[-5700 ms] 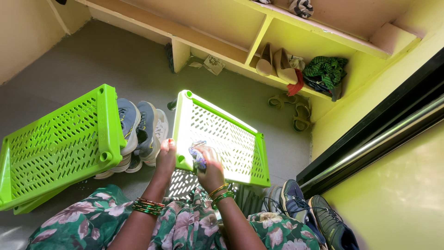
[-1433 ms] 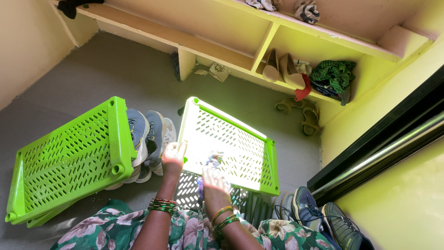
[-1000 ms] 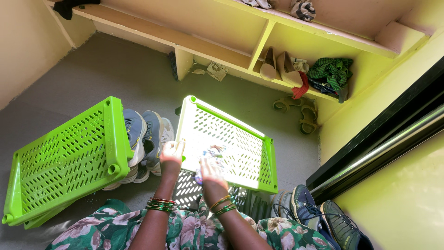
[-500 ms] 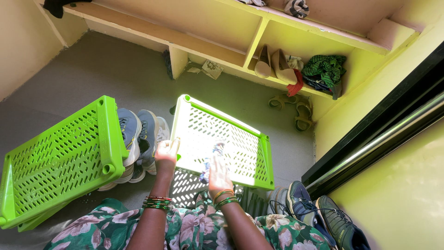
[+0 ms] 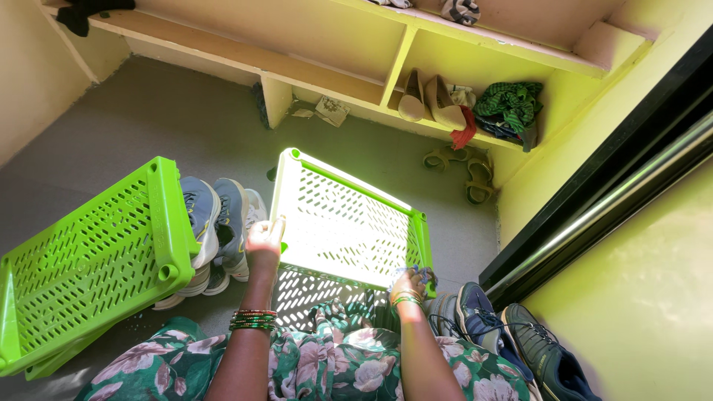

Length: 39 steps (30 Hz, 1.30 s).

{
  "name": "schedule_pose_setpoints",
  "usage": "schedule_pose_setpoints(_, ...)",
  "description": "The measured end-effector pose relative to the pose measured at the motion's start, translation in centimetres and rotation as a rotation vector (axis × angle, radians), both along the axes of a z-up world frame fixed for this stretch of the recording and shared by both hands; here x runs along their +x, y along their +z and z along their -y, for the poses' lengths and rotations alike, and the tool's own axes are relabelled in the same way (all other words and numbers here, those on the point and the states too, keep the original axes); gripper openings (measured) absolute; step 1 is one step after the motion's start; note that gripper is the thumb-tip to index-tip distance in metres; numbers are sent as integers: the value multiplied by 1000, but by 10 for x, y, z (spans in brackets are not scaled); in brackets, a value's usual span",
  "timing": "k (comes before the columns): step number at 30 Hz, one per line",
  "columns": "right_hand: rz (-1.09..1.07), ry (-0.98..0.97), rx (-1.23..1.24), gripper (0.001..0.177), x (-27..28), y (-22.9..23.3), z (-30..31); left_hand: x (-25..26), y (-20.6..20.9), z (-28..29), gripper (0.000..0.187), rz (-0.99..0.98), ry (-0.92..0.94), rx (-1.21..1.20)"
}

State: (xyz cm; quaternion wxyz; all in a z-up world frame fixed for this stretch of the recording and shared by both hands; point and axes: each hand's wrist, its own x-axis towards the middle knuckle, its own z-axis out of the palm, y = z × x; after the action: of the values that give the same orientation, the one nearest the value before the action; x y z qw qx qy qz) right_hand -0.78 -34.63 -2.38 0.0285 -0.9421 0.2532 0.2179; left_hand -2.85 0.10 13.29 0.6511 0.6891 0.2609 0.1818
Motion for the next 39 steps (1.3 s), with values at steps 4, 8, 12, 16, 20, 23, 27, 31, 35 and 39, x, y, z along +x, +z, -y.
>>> schedule_pose_setpoints(4,89,349,50,80,3,11,-21,3,2,0,35,-93,12,75)
schedule_pose_setpoints(8,165,609,251,99,-10,52,-76,7,-20,-6,35,-98,-29,75)
schedule_pose_setpoints(12,555,866,486,89,-50,114,-133,8,-55,-21,34,170,-21,712)
schedule_pose_setpoints(16,786,875,789,62,-75,182,-173,1,-63,-28,33,181,-167,639)
schedule_pose_setpoints(20,481,674,896,37,-78,240,-192,-3,-48,-25,34,19,-186,252)
schedule_pose_setpoints(23,675,802,844,39,-83,265,-198,-5,-46,-23,33,157,-231,558)
schedule_pose_setpoints(27,802,922,483,33,-82,274,-206,-5,-53,-22,36,189,-263,894)
schedule_pose_setpoints(31,807,981,386,31,-75,268,-210,-6,-56,-15,39,231,-300,850)
schedule_pose_setpoints(35,761,990,349,27,-70,264,-213,-4,-56,-14,28,116,-279,462)
schedule_pose_setpoints(39,704,984,357,23,-64,253,-214,-1,-66,-16,28,207,-268,665)
